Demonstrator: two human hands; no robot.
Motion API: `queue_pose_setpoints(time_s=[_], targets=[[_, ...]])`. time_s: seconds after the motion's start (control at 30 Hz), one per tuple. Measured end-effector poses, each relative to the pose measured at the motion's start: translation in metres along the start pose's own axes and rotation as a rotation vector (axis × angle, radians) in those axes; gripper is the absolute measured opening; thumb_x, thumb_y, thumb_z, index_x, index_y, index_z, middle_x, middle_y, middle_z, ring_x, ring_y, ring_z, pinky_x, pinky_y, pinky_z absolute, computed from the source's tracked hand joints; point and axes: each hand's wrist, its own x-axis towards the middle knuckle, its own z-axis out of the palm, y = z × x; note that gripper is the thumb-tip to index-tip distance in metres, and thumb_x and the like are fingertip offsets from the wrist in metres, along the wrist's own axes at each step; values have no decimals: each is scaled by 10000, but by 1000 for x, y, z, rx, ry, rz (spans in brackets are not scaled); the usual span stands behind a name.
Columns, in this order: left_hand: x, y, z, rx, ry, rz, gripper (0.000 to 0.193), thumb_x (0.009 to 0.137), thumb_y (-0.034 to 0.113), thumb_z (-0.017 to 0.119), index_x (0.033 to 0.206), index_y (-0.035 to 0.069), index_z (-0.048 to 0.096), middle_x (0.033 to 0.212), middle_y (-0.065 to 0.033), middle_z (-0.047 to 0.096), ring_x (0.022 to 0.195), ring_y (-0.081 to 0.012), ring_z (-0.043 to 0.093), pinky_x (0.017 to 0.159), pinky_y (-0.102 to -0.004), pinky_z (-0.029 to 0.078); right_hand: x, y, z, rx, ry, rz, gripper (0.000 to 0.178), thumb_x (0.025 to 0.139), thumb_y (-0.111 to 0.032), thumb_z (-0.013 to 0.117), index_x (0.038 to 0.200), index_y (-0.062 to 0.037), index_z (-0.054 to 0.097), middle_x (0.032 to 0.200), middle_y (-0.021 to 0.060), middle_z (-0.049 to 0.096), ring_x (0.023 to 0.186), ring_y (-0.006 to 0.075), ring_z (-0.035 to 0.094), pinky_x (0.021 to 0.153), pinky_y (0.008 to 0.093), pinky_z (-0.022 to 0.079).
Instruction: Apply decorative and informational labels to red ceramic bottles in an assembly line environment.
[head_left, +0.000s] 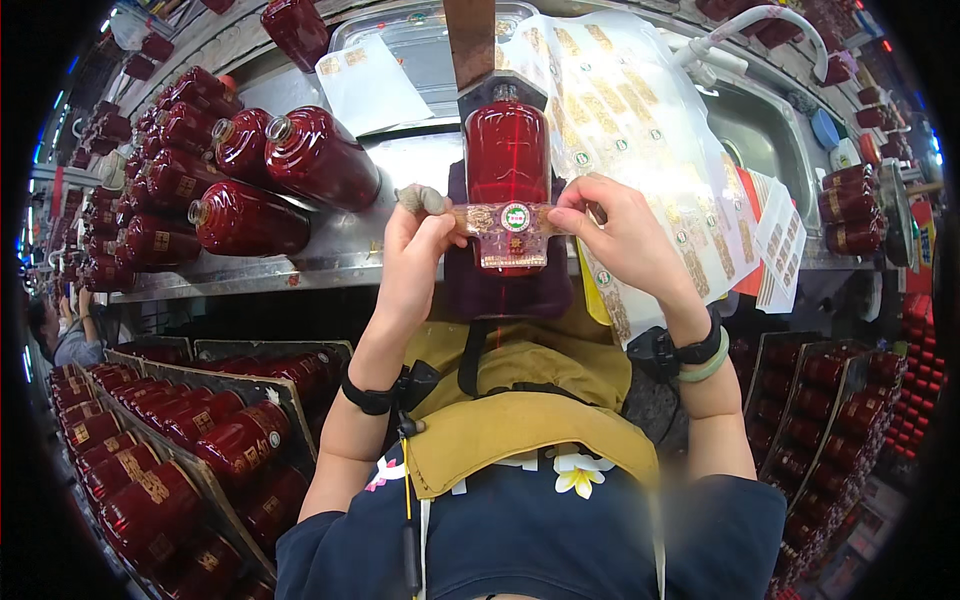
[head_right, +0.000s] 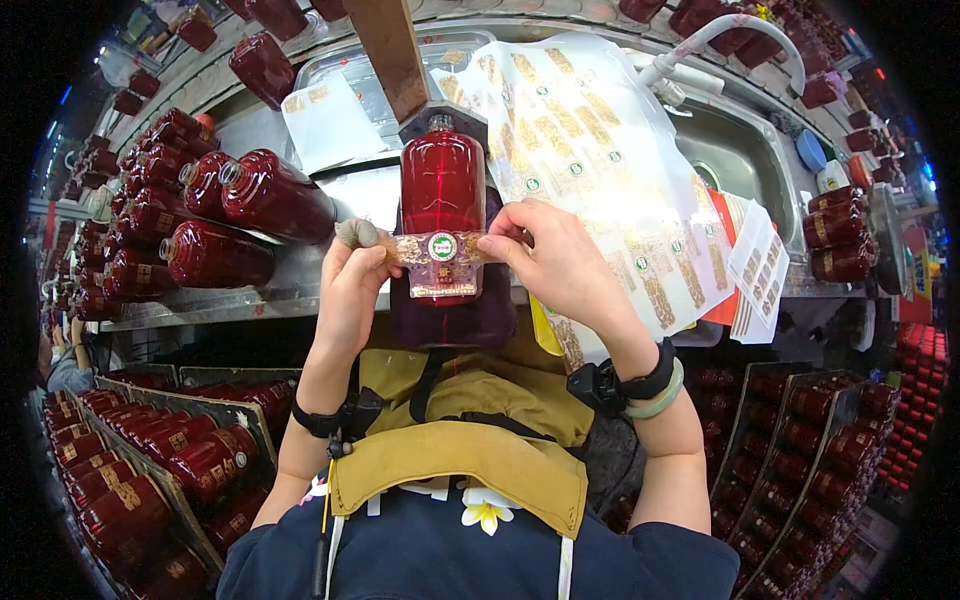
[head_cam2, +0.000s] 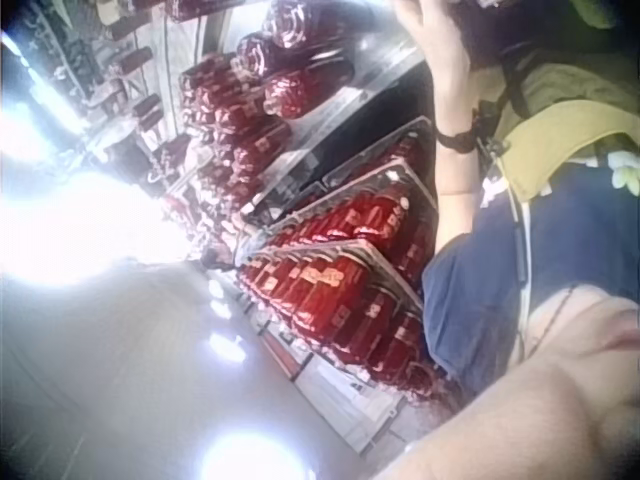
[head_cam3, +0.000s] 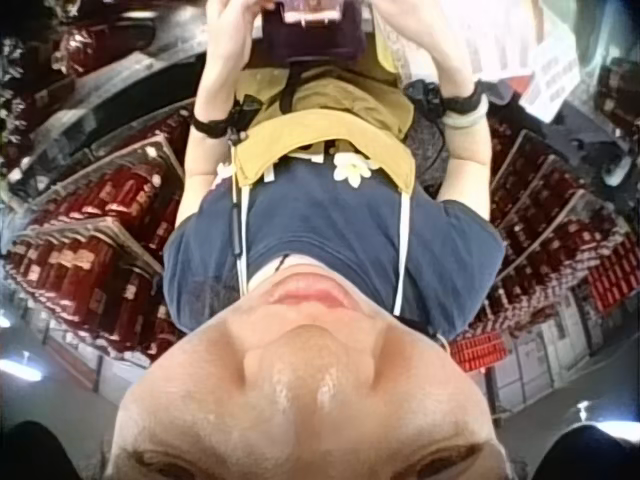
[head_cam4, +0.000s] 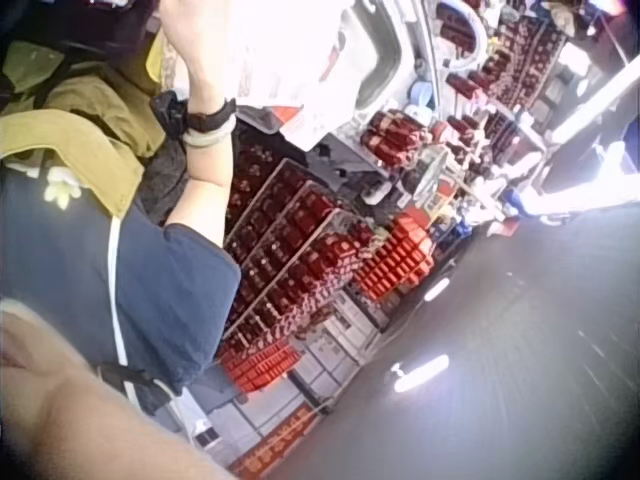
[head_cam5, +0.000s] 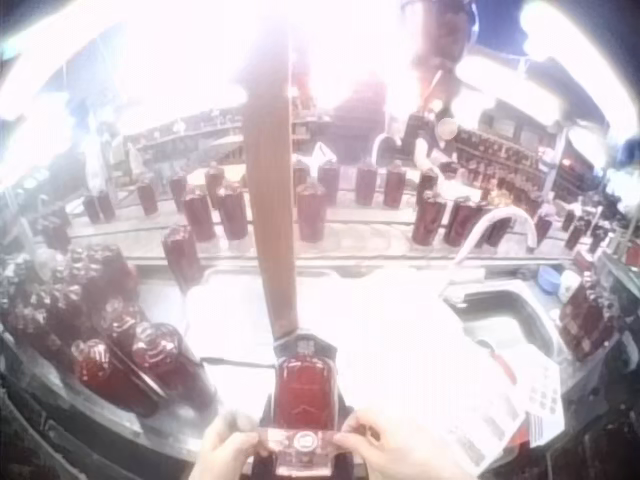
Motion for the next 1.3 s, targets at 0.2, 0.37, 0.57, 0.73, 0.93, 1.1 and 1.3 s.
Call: queue_pose_setpoints(time_s=[0.2, 0.37, 0.57, 0.73, 0.93, 1.1, 1.3], targets=[[-3, 3, 3, -74, -2, -41, 221, 981, 29, 549, 1200, 37, 518, 1114, -91, 601, 957, -154, 597, 856, -319, 493, -1, 5, 9, 115, 61, 30, 258, 880, -238, 803, 926, -6, 702, 892, 119, 649, 814, 246, 635, 754, 356, 510], [-11, 8, 13, 355, -85, 49, 860, 722, 78, 949, 1383, 31, 399, 1163, -63, 584, 1077, -129, 616, 901, -269, 493, -6, 7, 17, -11, 160, -72, 391, 771, -308, 900, 950, -29, 694, 913, 113, 643, 826, 233, 625, 754, 359, 506], [-10, 9, 10, 313, -62, 26, 805, 762, 19, 902, 1404, 11, 416, 1184, -90, 623, 1050, -141, 633, 878, -277, 509, -5, 18, 17, 164, 100, 8, 311, 827, -271, 863, 960, -35, 711, 920, 76, 611, 801, 181, 581, 733, 322, 473], [-1, -1, 5, 104, 52, -57, 332, 926, 53, 779, 1201, 23, 595, 1045, -66, 697, 930, -117, 657, 805, -281, 535, -5, 34, 27, 348, 102, 61, 205, 923, -215, 780, 973, -27, 716, 896, 31, 597, 768, 116, 517, 710, 283, 441], [3, -10, -6, 50, 3, -47, 182, 944, 63, 763, 1073, 63, 635, 1007, -27, 700, 897, -92, 647, 773, -268, 528, -3, 31, 33, 365, 117, 68, 185, 950, -203, 755, 969, -24, 711, 881, 14, 621, 769, 99, 513, 708, 274, 439], [3, -6, -2, 35, -1, -69, 185, 945, 64, 762, 1075, 69, 629, 1005, -19, 684, 914, -92, 650, 779, -271, 531, -3, 34, 34, 343, 125, 55, 167, 954, -190, 747, 972, -29, 708, 878, 15, 634, 766, 100, 520, 704, 273, 445], [4, -6, -3, 34, 1, -86, 180, 981, 49, 708, 1124, 83, 604, 1047, -35, 695, 922, -97, 640, 792, -258, 524, -2, 33, 35, 330, 143, 54, 171, 950, -189, 753, 968, -24, 710, 880, 21, 637, 757, 104, 520, 699, 273, 447]])
